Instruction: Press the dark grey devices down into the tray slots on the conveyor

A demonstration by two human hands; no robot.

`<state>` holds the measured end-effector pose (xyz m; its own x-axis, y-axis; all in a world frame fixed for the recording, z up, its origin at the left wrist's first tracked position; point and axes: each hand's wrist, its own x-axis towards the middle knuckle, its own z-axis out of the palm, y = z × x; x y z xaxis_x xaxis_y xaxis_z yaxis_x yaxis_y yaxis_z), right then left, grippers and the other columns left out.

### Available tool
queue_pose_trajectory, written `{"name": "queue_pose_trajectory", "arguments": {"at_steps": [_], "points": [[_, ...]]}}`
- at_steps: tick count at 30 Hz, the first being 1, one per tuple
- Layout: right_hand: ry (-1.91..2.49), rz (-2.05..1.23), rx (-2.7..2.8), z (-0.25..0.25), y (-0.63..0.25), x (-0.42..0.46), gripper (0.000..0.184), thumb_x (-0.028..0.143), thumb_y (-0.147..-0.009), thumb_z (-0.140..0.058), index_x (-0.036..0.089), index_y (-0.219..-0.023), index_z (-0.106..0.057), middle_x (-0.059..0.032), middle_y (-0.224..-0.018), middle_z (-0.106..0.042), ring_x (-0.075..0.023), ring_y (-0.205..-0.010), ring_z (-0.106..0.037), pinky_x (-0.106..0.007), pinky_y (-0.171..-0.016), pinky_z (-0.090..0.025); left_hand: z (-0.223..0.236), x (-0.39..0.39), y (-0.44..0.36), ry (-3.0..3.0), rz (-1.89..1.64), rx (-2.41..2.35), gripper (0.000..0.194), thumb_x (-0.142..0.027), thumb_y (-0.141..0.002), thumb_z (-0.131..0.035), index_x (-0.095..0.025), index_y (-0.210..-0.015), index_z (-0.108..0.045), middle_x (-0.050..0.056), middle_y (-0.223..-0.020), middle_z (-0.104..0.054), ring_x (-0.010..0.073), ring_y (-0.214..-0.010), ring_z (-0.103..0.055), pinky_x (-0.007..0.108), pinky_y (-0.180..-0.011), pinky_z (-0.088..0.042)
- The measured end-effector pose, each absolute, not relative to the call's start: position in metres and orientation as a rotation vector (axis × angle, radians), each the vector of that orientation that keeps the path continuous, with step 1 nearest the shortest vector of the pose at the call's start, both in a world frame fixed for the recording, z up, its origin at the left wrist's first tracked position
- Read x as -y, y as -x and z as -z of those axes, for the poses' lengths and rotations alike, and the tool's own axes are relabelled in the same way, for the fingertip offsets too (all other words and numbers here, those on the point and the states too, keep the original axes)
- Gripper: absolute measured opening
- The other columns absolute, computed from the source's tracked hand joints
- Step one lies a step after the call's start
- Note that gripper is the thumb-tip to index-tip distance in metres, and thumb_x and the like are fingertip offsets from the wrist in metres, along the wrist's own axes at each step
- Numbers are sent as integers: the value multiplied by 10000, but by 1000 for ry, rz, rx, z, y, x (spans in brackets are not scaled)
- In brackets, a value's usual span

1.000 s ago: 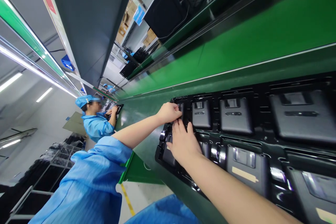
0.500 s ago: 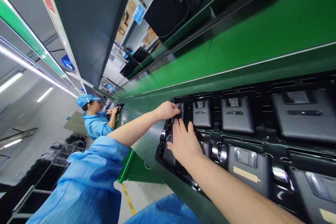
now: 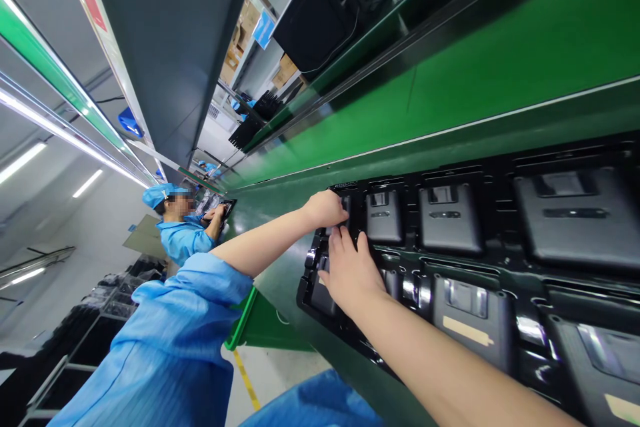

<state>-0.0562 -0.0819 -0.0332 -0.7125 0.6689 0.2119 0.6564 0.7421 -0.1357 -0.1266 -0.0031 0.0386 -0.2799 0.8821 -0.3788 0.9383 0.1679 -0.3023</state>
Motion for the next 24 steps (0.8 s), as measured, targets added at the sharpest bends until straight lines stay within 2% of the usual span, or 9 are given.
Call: {"name": "queue_pose_trajectory", "arguments": {"at_steps": [6, 14, 20, 24], "points": [[1037, -26, 2690, 34, 55, 82, 513, 356, -812, -416, 44, -1217, -450, -158, -1269, -381, -282, -1167, -297, -461, -938, -275, -35, 10, 128, -1849, 613, -2339, 256, -256, -714, -454, -114, -854, -614, 103, -893, -637, 198, -846, -588, 277, -730, -459], [1014, -65, 2684, 35, 54, 80, 534, 377, -808, -438, 38, -1221, -443, -163, -1282, -360, -280, -1185, -275, -454, -944, -274, -26, 18, 144, -1859, 349, -2352, 175, -235, -699, -438, -150, -720, -589, 44, -732, -621, 143, -716, -559, 245, -684, -437], [1010, -82, 2683, 35, 54, 81, 532, 375, -804, -446, 31, -1210, -454, -171, -1276, -365, -293, -1174, -293, -457, -943, -273, -25, 19, 156, -1776, 164, -2364, 97, -210, -655, -484, -157, -586, -527, 11, -599, -554, 123, -615, -499, 247, -643, -414], [1008, -76, 2695, 35, 54, 80, 539, 380, -805, -451, 30, -1214, -448, -172, -1278, -360, -294, -1172, -297, -461, -940, -276, -26, 20, 165, -1689, 13, -2376, 148, -209, -640, -524, -166, -511, -464, -29, -504, -467, 98, -550, -436, 236, -605, -376]]}}
